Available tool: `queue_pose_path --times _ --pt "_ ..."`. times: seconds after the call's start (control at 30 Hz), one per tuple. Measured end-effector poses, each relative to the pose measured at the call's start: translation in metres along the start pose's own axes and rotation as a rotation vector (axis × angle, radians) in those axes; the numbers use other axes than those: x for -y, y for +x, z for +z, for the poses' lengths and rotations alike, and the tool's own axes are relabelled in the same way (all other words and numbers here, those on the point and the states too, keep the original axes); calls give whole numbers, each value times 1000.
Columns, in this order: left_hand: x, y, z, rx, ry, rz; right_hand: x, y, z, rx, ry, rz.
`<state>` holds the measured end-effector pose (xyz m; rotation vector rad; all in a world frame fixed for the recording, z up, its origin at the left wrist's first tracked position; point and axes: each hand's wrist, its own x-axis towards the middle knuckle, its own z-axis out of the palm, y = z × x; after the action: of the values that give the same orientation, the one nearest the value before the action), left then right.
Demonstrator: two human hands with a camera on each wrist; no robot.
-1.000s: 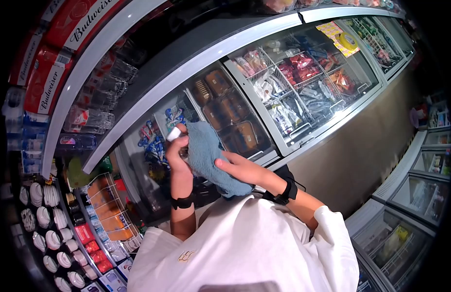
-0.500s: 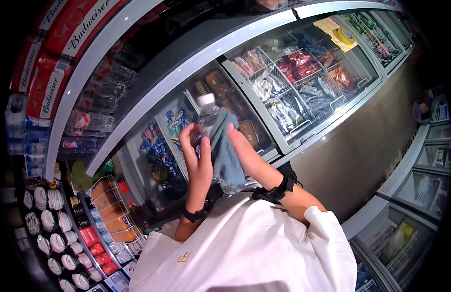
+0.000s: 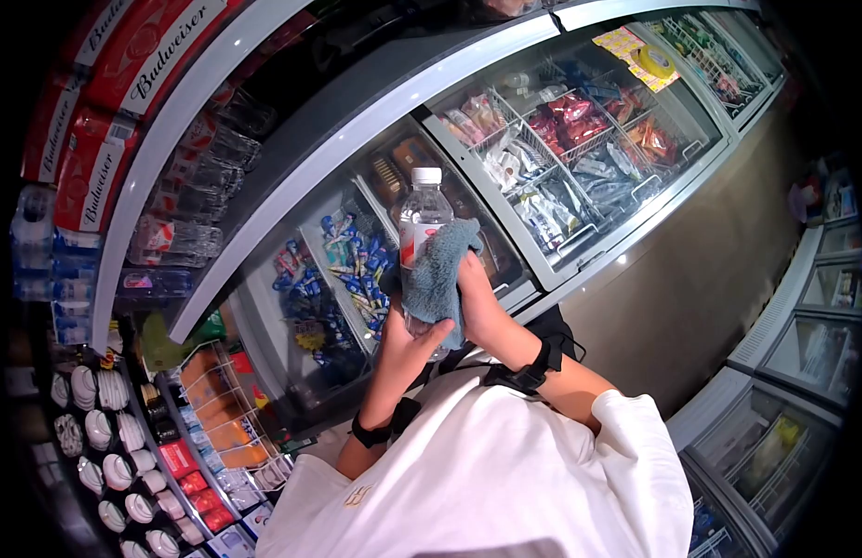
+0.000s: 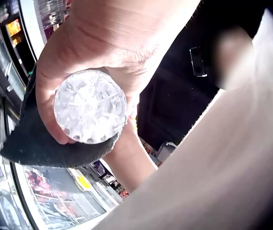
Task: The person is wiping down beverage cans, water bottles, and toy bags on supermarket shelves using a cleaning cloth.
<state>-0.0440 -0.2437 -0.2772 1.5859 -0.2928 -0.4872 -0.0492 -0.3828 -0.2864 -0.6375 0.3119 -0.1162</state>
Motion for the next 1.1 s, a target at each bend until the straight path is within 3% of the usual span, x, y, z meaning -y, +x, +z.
queue_pose_path --times 0.03,0.1,0.13,0.17,0.23,0.27,0.3,0.37,0.43,0.5,0.57,0.6,0.63,0.7,0.73,0.83,0.87,0.9,0.97,1.0,1.03,1.07,1.1 --pt "-7 1 -5 65 20 -23 8 -1 4 32 -19 18" --pt "-6 3 -21 277 -206 -147 16 5 -6 88 -14 -5" --pt "-11 3 -30 409 -376 -284 30 3 11 -12 -14 -98" --pt "-15 2 -39 537 -547 -423 41 5 9 45 -38 -132" --pt "-1 8 -49 812 -770 -508 63 5 5 176 107 -63" --pt "-1 6 -46 858 -887 -551 68 3 6 98 68 -35" --pt "-1 3 -42 903 -1005 -593 76 -3 12 138 -4 -70" --pt "1 -1 -37 906 -1004 -631 77 -3 15 174 -37 -40" --pt "0 -1 -35 805 -796 -554 77 -4 26 81 -6 -66" --pt "-12 1 -34 564 -417 -423 48 9 3 56 98 -38" --pt "-16 8 -26 266 253 -145 22 10 3 -185 -55 -97" --pt "-24 10 -20 162 466 -96 11 6 12 -268 -195 -264" --pt "-33 10 -13 52 677 -46 8 3 13 -275 -359 -281" --pt "-13 6 -16 -31 884 66 -3 2 11 -272 -153 -212" --pt "-6 4 -18 -2 877 -26 -2 2 11 -327 -123 -216" --pt "5 -6 -23 13 942 76 23 3 11 -359 -102 -227" --pt "0 -14 -24 40 996 68 29 8 8 -388 -146 -299" --pt "-3 -18 -26 95 984 24 43 7 12 -420 -88 -261" --pt "1 -29 -33 145 841 -19 69 2 14 -289 -281 -219" --pt "-4 -30 -34 187 680 2 68 4 14 -214 -353 -301" --pt "-10 -32 -35 228 518 24 69 2 15 -166 -399 -224" --pt "-1 -34 -43 313 319 -151 70 0 19 -131 -303 -160" --pt "5 -34 -46 349 158 -170 69 -1 24 -95 -207 -95"
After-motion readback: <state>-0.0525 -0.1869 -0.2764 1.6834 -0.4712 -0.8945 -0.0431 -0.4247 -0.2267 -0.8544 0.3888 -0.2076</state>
